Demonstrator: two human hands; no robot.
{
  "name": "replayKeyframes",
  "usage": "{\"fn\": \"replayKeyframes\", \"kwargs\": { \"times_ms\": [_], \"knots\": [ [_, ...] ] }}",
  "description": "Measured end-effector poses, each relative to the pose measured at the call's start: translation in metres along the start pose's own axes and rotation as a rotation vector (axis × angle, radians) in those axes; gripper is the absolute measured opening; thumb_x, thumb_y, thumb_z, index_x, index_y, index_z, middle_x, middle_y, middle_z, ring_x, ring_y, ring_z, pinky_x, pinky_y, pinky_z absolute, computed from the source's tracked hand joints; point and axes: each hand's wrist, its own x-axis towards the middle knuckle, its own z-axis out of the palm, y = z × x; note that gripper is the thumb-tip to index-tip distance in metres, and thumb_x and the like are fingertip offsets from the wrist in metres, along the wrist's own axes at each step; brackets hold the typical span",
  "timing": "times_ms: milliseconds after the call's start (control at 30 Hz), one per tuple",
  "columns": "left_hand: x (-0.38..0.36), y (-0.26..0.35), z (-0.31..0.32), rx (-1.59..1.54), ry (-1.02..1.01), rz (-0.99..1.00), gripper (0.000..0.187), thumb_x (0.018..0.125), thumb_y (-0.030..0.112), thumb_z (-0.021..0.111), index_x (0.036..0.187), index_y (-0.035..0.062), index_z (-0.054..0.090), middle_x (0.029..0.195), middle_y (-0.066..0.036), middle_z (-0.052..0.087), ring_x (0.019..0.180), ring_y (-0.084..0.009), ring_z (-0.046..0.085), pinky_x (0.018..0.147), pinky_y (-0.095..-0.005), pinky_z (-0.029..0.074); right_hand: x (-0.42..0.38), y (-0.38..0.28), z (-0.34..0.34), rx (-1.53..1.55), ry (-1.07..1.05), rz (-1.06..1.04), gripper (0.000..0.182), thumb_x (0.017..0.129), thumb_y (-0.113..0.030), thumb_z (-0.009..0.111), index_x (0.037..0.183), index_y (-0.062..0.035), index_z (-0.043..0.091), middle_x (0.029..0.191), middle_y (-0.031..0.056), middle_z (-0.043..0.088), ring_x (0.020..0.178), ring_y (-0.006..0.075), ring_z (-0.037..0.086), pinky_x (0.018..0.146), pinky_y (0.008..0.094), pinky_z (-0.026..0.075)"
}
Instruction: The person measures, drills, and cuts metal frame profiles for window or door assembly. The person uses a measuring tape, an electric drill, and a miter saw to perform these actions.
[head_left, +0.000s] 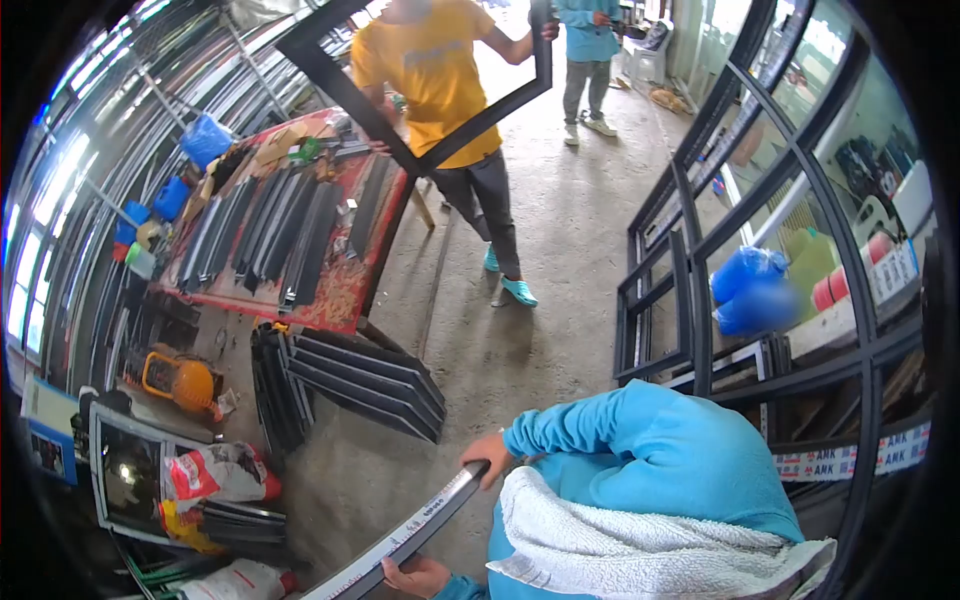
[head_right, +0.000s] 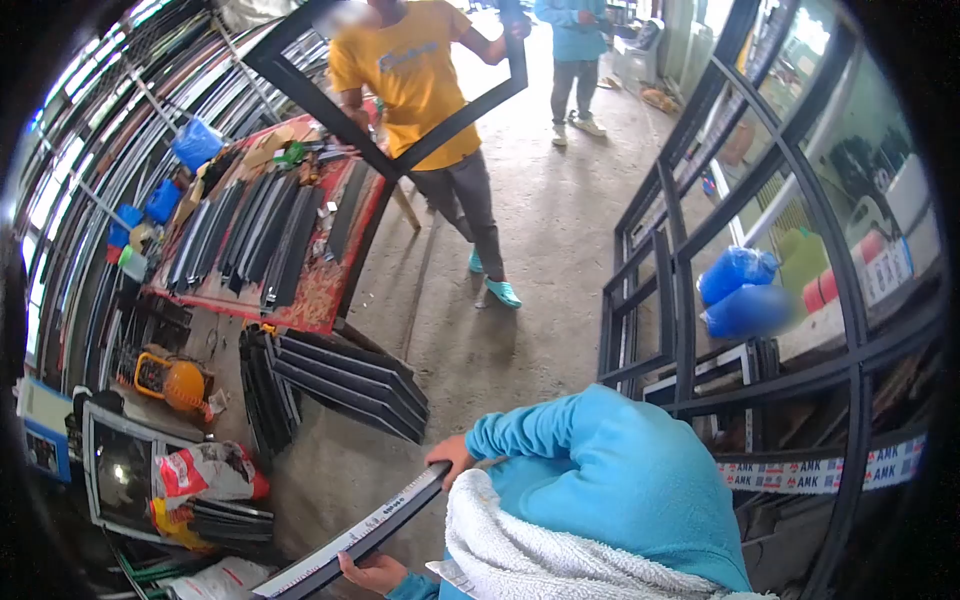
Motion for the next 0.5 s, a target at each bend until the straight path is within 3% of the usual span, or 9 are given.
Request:
{"fn": "replayKeyframes", "kwargs": {
  "times_ms": [133, 233, 333, 500],
  "knots": [
    [-0.003, 0.022, 0.001, 0.096, -0.011, -0.036, 0.033, 0.085, 0.012, 0.056, 0.115, 0.0004, 0.051, 0.111, -0.024, 0.051, 0.102, -0.0409, 0.051, 0.090, -0.0502, 0.041, 0.011, 0.027, 0.041, -0.027, -0.093, -0.017, 0.067, 0.065, -0.044, 0.077, 0.116, -0.0082, 0.054, 0.109, 0.0186, 0.059, 0.103, 0.0361, 0.056, 0.086, 0.0432, 0.044],
    [-0.013, -0.009, -0.003, -0.022, 0.073, -0.006, 0.054, 0.081, 0.028, 0.062, 0.127, 0.0038, 0.046, 0.122, -0.015, 0.049, 0.110, -0.0254, 0.052, 0.087, -0.0374, 0.049, 0.011, 0.039, 0.059, -0.026, -0.118, -0.006, 0.064, 0.064, -0.040, 0.078, 0.115, -0.0091, 0.054, 0.108, 0.0182, 0.060, 0.102, 0.0371, 0.056, 0.085, 0.0443, 0.044],
    [0.002, 0.065, 0.020, -0.572, 0.168, -0.584, 0.058, 0.079, 0.027, 0.063, 0.131, 0.0073, 0.045, 0.126, -0.013, 0.046, 0.112, -0.0256, 0.050, 0.091, -0.0397, 0.046, 0.006, 0.040, 0.058, -0.009, -0.100, 0.021, 0.062, 0.064, -0.037, 0.079, 0.115, -0.0105, 0.055, 0.107, 0.0174, 0.060, 0.102, 0.0370, 0.057, 0.084, 0.0450, 0.044],
    [0.002, 0.075, 0.030, -0.585, 0.204, -0.621, 0.058, 0.077, 0.026, 0.062, 0.130, 0.0096, 0.046, 0.125, -0.012, 0.047, 0.111, -0.0260, 0.050, 0.093, -0.0407, 0.045, 0.001, 0.031, 0.047, 0.007, -0.146, 0.101, 0.063, 0.065, -0.035, 0.078, 0.117, -0.0102, 0.053, 0.111, 0.0178, 0.060, 0.106, 0.0368, 0.056, 0.086, 0.0450, 0.043]
  ]
}}
